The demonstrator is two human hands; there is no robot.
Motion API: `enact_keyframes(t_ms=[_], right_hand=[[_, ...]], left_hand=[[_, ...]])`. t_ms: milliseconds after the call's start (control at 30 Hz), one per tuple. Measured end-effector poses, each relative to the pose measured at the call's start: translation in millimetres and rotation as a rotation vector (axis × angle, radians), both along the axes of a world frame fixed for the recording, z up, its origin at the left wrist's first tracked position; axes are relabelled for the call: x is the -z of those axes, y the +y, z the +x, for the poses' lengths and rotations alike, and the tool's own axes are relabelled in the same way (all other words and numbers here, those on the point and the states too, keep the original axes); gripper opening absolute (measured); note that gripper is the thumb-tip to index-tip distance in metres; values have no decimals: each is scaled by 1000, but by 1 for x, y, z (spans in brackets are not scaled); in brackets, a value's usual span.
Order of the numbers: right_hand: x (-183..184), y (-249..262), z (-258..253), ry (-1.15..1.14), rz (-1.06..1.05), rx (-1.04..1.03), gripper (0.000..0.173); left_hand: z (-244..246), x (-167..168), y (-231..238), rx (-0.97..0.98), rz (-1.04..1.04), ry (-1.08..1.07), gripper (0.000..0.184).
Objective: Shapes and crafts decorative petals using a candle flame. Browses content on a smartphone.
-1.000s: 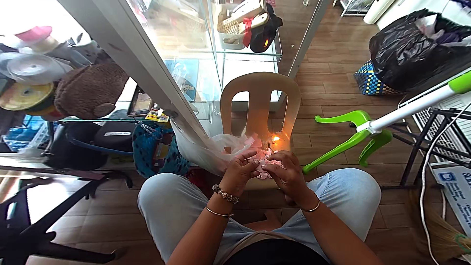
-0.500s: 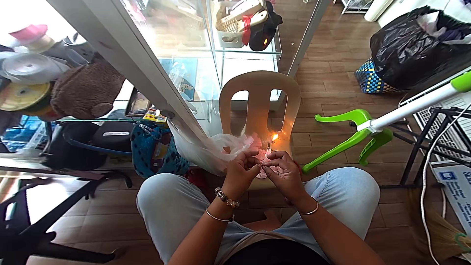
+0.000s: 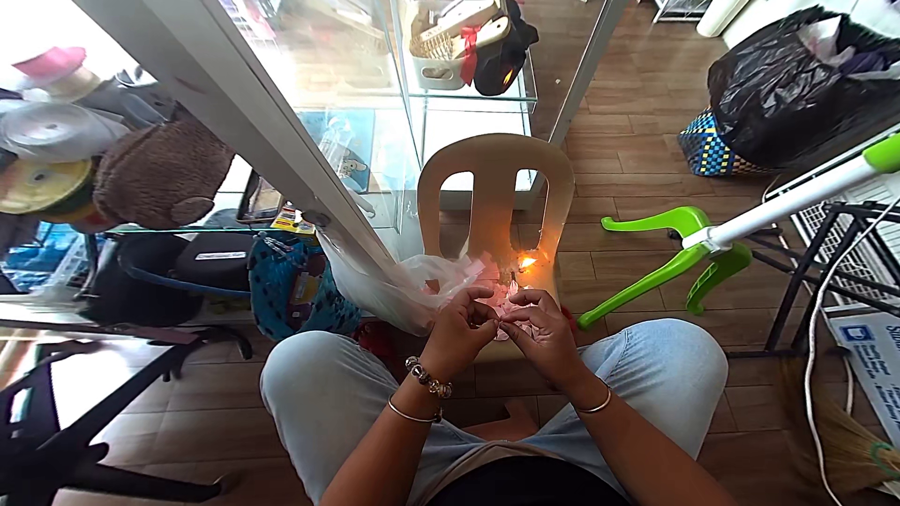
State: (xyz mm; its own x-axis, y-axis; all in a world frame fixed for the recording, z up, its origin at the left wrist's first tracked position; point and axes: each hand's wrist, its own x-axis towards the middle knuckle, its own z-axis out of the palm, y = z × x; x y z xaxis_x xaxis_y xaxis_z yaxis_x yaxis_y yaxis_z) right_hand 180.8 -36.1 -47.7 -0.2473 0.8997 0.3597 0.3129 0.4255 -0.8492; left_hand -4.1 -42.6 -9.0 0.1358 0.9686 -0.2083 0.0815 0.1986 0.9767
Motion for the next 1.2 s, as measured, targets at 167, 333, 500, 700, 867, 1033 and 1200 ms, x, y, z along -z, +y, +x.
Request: enact_keyframes(t_ms=[167, 333, 500, 700, 867, 1033, 1200], right_hand=[[-4, 2, -1, 17, -49, -3, 17], [-15, 5, -1, 271, -329, 37, 12], [-16, 4, -1, 354, -408, 33, 10], [-16, 4, 0, 391, -438, 23, 8], [-17, 2, -1, 368, -429, 22, 9], [-7, 3, 1, 147, -69, 44, 22], [-6, 6, 4, 43, 48, 49, 15]], left_hand=[[4, -7, 2, -124, -180, -206, 41], [10, -6, 2, -206, -354, -470, 22], [21, -5, -3, -158, -330, -423, 6], [23, 1, -3, -188, -273, -384, 6], [29, 5, -5, -230, -202, -406, 7], [31, 4, -5, -235, -220, -452, 10], [30, 2, -6, -242, -227, -472, 10]])
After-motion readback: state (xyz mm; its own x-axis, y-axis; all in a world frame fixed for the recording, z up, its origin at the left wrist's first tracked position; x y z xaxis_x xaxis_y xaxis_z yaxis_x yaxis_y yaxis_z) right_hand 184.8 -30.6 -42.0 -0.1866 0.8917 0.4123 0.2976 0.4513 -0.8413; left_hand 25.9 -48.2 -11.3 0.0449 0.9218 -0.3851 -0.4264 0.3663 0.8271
